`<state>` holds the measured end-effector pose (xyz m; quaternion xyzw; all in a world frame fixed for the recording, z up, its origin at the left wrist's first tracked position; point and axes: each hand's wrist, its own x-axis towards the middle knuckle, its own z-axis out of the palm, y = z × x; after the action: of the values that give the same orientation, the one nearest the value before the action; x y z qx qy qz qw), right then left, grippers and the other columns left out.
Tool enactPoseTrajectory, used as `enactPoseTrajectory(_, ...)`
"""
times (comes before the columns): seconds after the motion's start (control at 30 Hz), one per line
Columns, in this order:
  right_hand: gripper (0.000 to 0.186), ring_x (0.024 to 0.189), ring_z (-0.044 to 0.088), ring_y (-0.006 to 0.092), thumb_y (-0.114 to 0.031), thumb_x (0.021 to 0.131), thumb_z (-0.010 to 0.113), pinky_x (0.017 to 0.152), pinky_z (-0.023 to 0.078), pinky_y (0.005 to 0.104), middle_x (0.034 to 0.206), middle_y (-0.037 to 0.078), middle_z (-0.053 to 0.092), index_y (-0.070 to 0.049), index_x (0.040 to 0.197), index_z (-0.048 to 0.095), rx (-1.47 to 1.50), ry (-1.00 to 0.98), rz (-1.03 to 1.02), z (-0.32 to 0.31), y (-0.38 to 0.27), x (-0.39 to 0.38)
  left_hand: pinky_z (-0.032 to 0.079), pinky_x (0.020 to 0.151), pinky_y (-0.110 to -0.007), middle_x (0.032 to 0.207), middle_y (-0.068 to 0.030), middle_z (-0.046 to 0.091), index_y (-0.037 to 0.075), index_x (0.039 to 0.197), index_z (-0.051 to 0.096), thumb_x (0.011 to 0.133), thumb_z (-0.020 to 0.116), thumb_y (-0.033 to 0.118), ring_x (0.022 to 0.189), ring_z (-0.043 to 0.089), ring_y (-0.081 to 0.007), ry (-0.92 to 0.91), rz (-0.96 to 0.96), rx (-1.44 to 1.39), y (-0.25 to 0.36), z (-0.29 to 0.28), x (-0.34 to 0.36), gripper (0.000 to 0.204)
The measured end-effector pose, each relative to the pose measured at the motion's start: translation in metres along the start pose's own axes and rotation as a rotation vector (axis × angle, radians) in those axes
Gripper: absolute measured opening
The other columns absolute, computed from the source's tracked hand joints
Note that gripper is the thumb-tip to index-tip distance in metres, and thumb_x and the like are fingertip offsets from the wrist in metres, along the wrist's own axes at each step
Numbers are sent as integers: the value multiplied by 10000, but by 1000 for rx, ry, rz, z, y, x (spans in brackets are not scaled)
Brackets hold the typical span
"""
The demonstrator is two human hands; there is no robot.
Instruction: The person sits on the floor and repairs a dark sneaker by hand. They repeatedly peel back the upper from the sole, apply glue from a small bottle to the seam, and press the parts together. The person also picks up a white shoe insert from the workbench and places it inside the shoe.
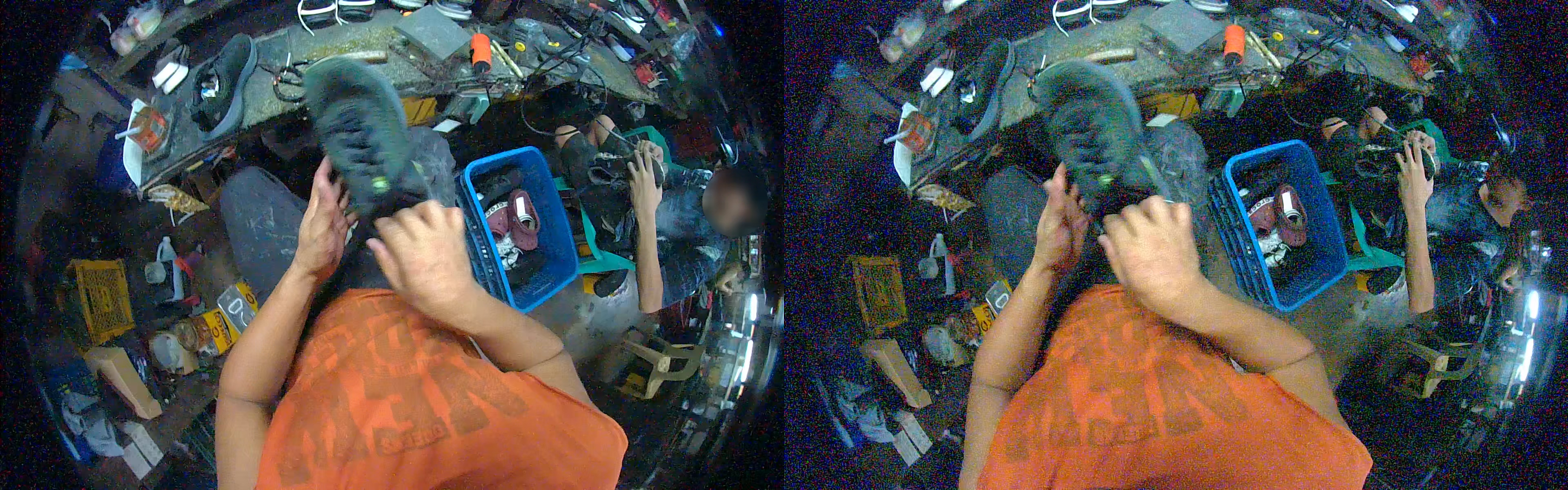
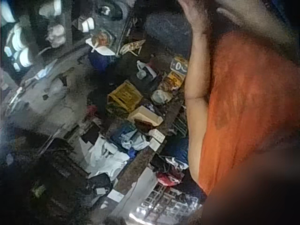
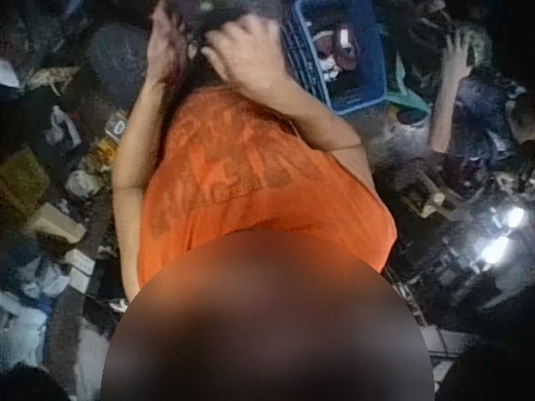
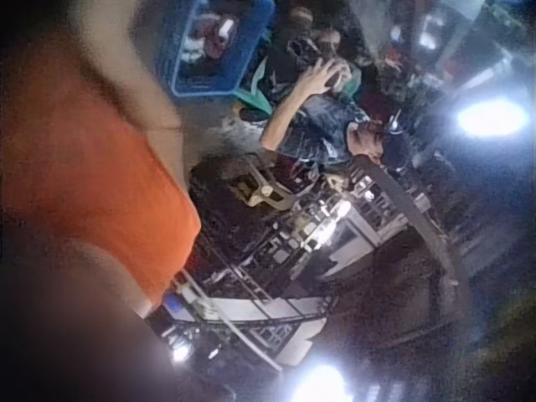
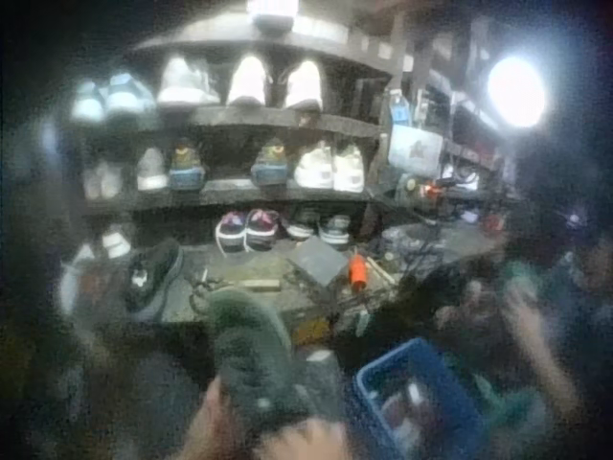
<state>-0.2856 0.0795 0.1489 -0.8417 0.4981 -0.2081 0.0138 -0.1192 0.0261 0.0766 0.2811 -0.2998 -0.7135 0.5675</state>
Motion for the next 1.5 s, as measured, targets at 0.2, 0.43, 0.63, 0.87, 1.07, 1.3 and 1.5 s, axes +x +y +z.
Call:
enactPoseTrajectory(0.2, 319, 1033, 628, 263, -178, 889, 760, 929, 468, 414, 1094, 98, 695, -8, 1152, 696, 650, 162, -210, 1, -1, 12, 539, 1010, -419, 1278, -96, 635, 90, 1490, 385, 919, 739, 54, 1148, 649, -244, 158, -4, 96, 9, -20, -6, 673)
enactPoseTrajectory(0.43, 862, 1329, 529, 269, -360, 941, 772, 1127, 425, 418, 1535, 166, 472, -51, 1602, 312, 1564, -31, 840, 46, 46, -14, 499, 1075, -448, 1284, -120, 673, 12, 1446, 485, 958, 674, 95, 1224, 631, -265, 102, -162, -128, -4, -37, -23, 529)
enactPoseTrajectory(0.63, 739, 1365, 506, 208, -383, 987, 712, 1160, 373, 363, 1481, 140, 551, -26, 1562, 418, 1485, -47, 633, 52, 46, -19, 459, 1085, -438, 1475, -95, 538, 138, 1633, 205, 937, 756, 225, 1279, 591, -282, -13, -222, -161, 7, -27, -13, 892)
enactPoseTrajectory(0.87, 652, 1391, 477, 211, -390, 1051, 609, 1166, 366, 359, 1501, 144, 542, 7, 1541, 441, 1388, -81, 679, 44, 53, -30, 555, 942, -427, 1391, -149, 564, 93, 1645, 95, 826, 866, 95, 1150, 649, -270, 248, -236, 210, -5, 4, -2, 1125)
enactPoseTrajectory(1.07, 417, 1058, 604, 191, -181, 976, 698, 884, 520, 314, 1175, 139, 619, -39, 1365, 649, 391, 263, 362, 14, 69, -49, 561, 921, -404, 1221, -105, 652, 58, 1453, 406, 854, 848, 98, 1063, 669, -234, 343, -166, 256, -48, 0, 35, 746)
enactPoseTrajectory(1.3, 511, 910, 668, 257, -256, 925, 764, 748, 561, 387, 1009, 116, 657, -89, 1382, 606, 572, 139, 545, 29, 78, -48, 561, 851, -381, 1250, -105, 642, 40, 1434, 429, 896, 826, 136, 1075, 652, -222, 375, -122, 333, -69, 16, 75, 676)
enactPoseTrajectory(1.5, 600, 1194, 568, 267, -259, 957, 741, 943, 547, 378, 1284, 160, 541, -80, 1483, 514, 642, 275, 581, 54, 149, -34, 563, 752, -481, 1337, -62, 589, 199, 1492, 341, 890, 825, 147, 1141, 625, -264, 479, -147, 137, -91, 69, 112, 775)
